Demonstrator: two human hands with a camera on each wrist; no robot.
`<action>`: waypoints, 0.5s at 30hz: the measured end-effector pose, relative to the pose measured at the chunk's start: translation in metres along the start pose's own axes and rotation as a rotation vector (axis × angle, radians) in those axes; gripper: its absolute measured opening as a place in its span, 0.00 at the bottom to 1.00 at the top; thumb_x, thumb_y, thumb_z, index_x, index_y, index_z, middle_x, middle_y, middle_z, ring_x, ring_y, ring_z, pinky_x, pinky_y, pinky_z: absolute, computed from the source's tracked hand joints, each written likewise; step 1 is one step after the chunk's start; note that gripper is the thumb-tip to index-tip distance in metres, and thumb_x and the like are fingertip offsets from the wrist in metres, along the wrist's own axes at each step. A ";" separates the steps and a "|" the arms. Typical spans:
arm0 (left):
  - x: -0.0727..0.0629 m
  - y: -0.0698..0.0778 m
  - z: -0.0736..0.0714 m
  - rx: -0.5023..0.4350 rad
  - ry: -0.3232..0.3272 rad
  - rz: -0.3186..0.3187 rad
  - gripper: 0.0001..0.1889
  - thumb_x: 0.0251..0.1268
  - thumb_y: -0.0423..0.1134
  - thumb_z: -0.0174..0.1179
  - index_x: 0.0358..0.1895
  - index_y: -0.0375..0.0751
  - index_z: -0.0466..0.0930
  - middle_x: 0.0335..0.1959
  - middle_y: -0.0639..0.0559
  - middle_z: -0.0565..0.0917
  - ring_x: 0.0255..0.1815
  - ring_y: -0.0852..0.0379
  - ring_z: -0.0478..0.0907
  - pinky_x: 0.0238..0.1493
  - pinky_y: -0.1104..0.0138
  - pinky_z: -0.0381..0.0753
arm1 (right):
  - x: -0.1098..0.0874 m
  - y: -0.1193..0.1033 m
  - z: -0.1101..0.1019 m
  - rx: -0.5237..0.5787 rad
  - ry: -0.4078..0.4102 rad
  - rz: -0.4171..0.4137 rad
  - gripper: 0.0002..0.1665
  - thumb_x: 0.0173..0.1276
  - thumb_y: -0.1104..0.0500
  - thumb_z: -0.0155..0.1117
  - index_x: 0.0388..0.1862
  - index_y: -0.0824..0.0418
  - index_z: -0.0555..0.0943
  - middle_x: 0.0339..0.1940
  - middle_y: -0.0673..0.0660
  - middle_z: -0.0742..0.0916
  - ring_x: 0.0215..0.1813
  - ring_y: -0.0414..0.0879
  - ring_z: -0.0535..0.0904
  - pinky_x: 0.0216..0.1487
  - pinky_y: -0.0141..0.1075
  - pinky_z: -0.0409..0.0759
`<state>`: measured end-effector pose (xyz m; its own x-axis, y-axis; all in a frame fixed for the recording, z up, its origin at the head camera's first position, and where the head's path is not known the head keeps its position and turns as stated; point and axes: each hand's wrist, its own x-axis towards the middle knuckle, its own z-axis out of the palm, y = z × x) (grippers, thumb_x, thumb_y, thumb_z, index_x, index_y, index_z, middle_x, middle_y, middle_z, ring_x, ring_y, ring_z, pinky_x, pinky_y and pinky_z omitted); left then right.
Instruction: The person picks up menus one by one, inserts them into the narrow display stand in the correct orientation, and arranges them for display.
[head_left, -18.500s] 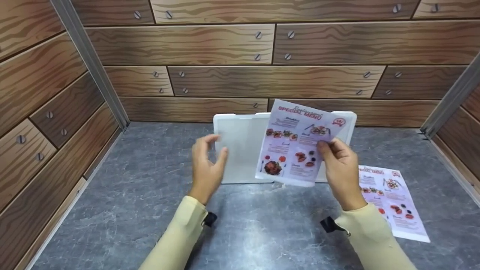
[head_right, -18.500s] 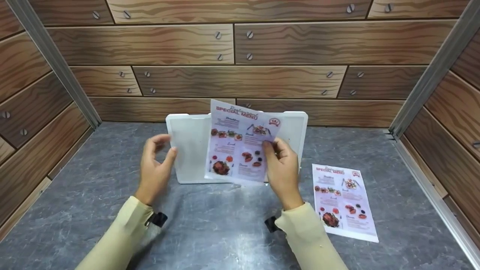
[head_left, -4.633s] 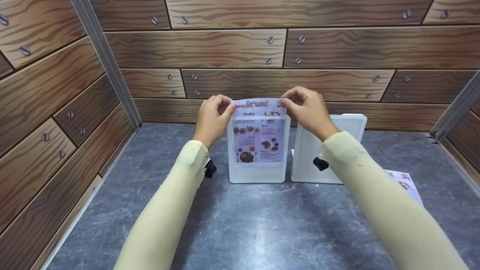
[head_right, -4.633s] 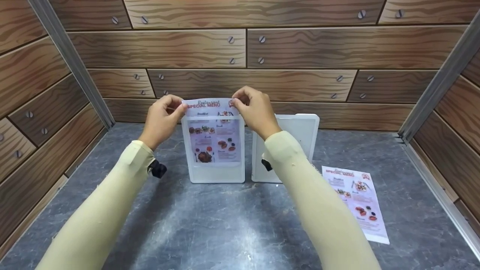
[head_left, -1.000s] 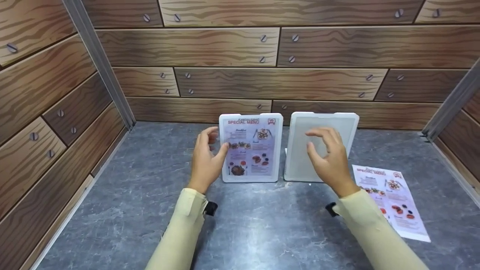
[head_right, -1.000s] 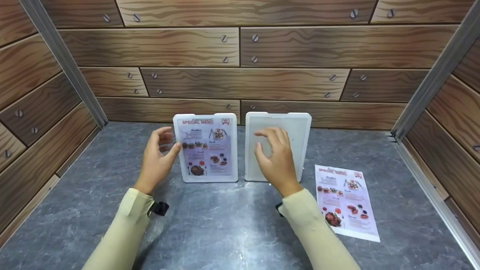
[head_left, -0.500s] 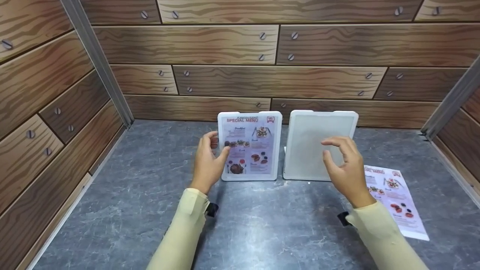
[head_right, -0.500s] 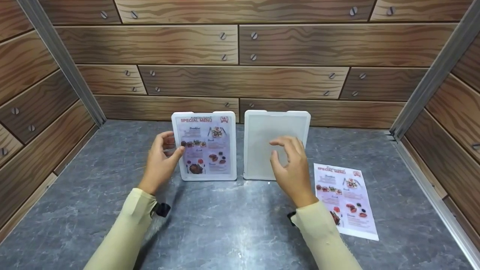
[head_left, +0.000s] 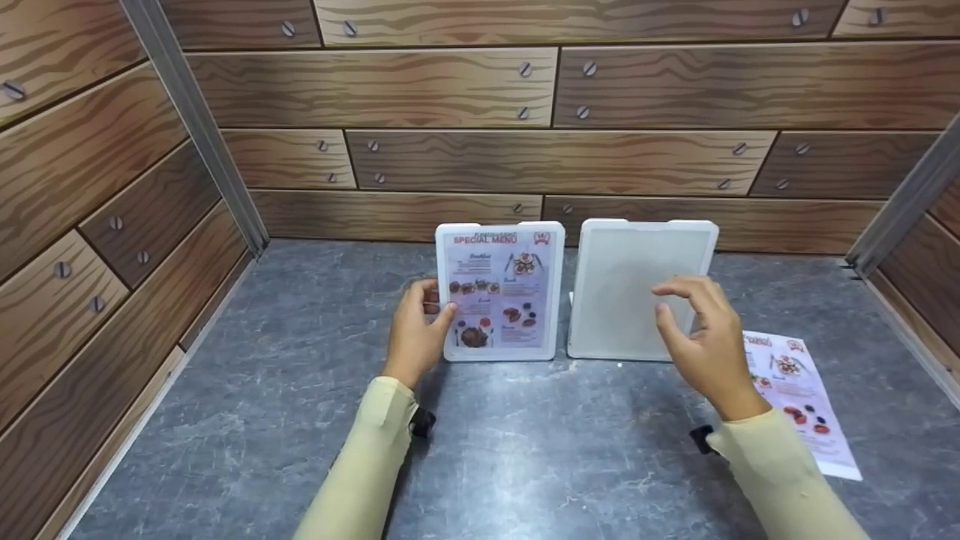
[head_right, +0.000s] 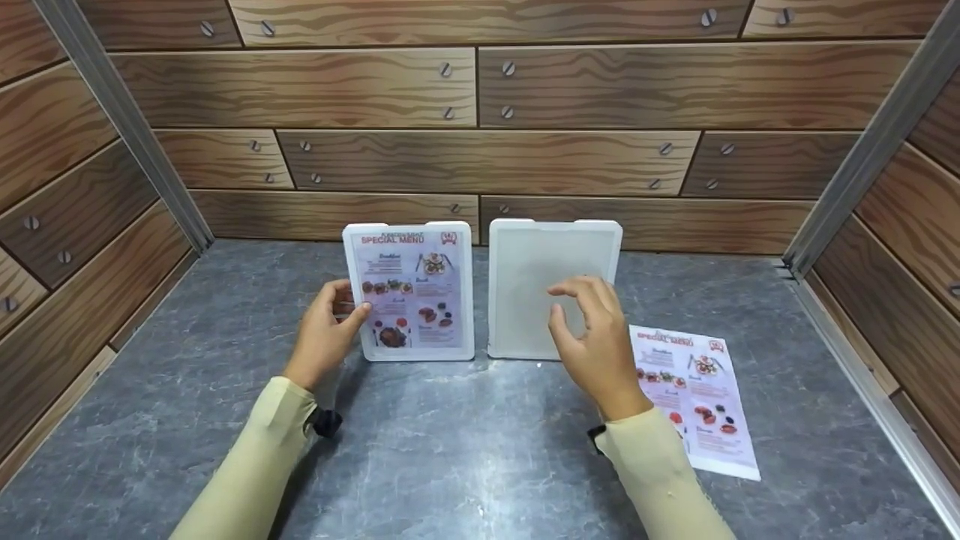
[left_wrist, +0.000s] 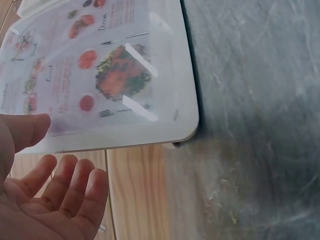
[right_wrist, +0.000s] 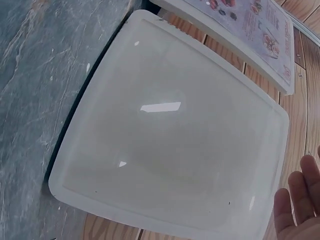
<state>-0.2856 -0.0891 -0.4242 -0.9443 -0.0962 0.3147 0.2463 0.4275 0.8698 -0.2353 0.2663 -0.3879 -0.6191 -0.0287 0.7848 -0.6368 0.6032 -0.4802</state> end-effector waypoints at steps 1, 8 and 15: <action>0.000 -0.001 0.000 -0.004 -0.003 -0.003 0.19 0.72 0.32 0.65 0.61 0.32 0.75 0.50 0.42 0.81 0.50 0.48 0.81 0.56 0.56 0.80 | 0.000 0.001 0.000 -0.002 -0.002 0.003 0.16 0.65 0.75 0.66 0.49 0.63 0.86 0.48 0.58 0.86 0.56 0.42 0.76 0.60 0.29 0.68; -0.001 -0.004 -0.001 0.005 -0.040 -0.046 0.13 0.73 0.38 0.65 0.54 0.36 0.80 0.43 0.45 0.85 0.45 0.51 0.82 0.52 0.57 0.81 | -0.001 0.008 -0.001 -0.019 -0.030 0.023 0.15 0.67 0.75 0.65 0.48 0.63 0.86 0.47 0.57 0.86 0.53 0.40 0.76 0.52 0.32 0.68; 0.001 -0.006 -0.002 0.027 -0.059 -0.067 0.12 0.71 0.41 0.68 0.50 0.40 0.81 0.40 0.49 0.86 0.42 0.54 0.82 0.48 0.58 0.81 | -0.003 0.012 -0.005 -0.052 -0.035 0.062 0.14 0.67 0.74 0.64 0.48 0.64 0.86 0.48 0.58 0.86 0.49 0.41 0.74 0.44 0.34 0.66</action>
<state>-0.2875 -0.0934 -0.4287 -0.9699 -0.0730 0.2323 0.1765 0.4461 0.8774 -0.2390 0.2779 -0.3939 -0.6728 -0.0177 0.7396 -0.5728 0.6452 -0.5056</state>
